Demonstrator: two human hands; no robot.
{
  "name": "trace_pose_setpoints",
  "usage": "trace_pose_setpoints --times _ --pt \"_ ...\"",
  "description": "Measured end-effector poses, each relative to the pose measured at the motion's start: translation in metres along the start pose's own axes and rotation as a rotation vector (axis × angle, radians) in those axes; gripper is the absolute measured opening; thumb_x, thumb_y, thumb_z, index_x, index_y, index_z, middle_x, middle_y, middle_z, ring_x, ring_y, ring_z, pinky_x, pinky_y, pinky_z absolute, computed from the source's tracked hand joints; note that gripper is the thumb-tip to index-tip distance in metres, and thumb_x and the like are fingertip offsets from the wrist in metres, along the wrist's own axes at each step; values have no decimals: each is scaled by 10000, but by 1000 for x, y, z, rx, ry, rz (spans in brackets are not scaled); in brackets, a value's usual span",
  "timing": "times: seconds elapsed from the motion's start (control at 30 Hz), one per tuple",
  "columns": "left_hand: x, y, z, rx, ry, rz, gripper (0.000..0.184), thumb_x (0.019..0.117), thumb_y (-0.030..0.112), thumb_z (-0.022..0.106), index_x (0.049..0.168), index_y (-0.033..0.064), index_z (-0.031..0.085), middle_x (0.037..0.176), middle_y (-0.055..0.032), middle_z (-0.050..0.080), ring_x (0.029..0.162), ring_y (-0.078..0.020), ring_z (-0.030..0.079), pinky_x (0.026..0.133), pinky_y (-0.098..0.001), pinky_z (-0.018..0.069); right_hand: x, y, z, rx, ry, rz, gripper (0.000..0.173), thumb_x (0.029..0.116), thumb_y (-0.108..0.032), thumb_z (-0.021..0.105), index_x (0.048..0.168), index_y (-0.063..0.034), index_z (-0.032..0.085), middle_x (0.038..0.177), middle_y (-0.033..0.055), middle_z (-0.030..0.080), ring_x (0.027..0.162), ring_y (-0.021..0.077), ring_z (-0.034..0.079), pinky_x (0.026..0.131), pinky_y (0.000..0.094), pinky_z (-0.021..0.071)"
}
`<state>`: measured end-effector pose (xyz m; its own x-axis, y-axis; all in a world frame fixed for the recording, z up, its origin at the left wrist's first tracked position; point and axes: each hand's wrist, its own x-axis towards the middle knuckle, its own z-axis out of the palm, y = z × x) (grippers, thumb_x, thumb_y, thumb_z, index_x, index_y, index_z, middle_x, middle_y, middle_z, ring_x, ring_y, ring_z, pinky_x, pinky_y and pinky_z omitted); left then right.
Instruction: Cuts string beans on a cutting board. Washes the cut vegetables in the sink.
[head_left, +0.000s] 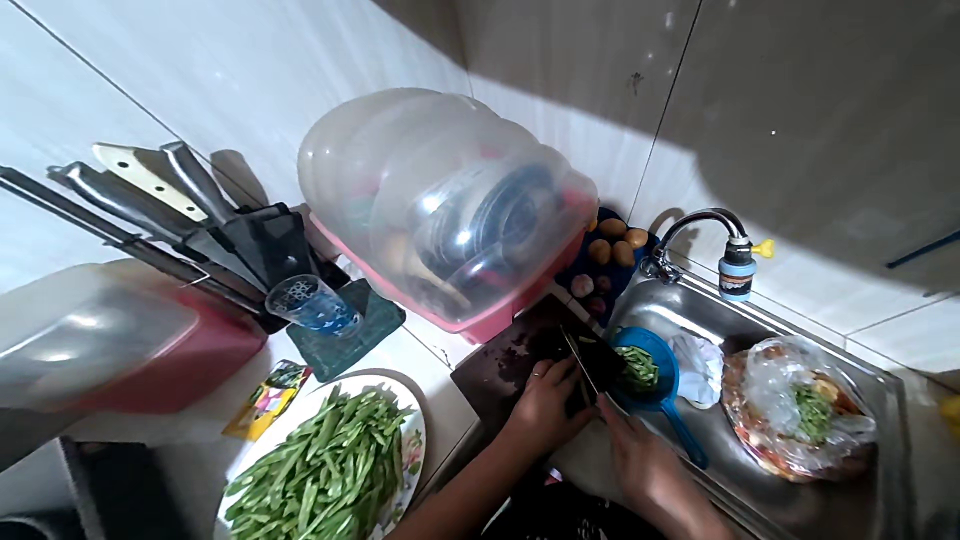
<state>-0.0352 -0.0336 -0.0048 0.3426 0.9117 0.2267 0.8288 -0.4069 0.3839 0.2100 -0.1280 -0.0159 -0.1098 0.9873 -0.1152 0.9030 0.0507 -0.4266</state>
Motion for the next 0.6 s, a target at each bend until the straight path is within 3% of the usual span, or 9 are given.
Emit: trace_pose_setpoints --times 0.13,0.2,0.23,0.3,0.37,0.4,0.47,0.6 --pt "-2 1 -1 -4 0 -3 865 736 816 668 1479 394 528 1574 163 445 1378 -105 463 1148 -393 386 32 -17 -24 93 -28 10 597 1045 -350 448 1585 -508 249 1160 20 687 918 183 703 739 450 625" --pt "-2 0 -1 -35 18 -17 809 754 792 688 1441 382 569 1564 158 458 1370 -103 475 1139 -368 409 42 -16 -32 198 -54 19 564 1059 -383 434 1584 -503 266 1149 -2 705 924 166 708 769 442 625" --pt "-2 -1 0 -49 36 -25 775 767 778 694 1421 376 590 1555 154 469 1364 -104 483 1133 -358 422 45 -12 -33 274 -73 32 555 1066 -391 423 1584 -507 263 1138 -7 710 869 158 707 724 432 626" --pt "-1 -3 3 -74 62 -39 697 809 731 693 1404 379 609 1532 152 491 1358 -98 486 1128 -346 428 43 -4 -32 441 -112 67 549 1076 -399 402 1587 -521 241 1045 28 700 644 179 651 529 422 585" --pt "1 -3 3 -88 80 -60 641 835 696 689 1392 386 619 1481 145 525 1343 -91 489 1126 -337 433 35 4 -27 467 -109 79 542 1080 -420 396 1586 -529 235 996 34 687 573 175 611 480 410 563" --pt "2 -3 5 -86 77 -69 638 841 693 681 1400 392 612 1465 141 530 1341 -91 486 1127 -336 431 29 8 -24 394 -77 66 544 1074 -425 402 1587 -519 246 1021 15 694 622 156 637 516 399 580" --pt "2 -3 7 -67 66 -71 649 845 698 668 1418 404 592 1458 147 529 1340 -91 476 1125 -338 425 18 13 -21 217 -24 39 556 1062 -421 417 1587 -504 256 1138 -21 697 856 127 696 713 405 625" --pt "3 -2 7 -38 47 -63 625 855 701 650 1408 417 593 1462 159 524 1351 -96 466 1128 -353 422 -5 20 -15 74 22 -14 567 1053 -425 428 1596 -460 272 1220 -34 683 970 120 696 793 411 626"
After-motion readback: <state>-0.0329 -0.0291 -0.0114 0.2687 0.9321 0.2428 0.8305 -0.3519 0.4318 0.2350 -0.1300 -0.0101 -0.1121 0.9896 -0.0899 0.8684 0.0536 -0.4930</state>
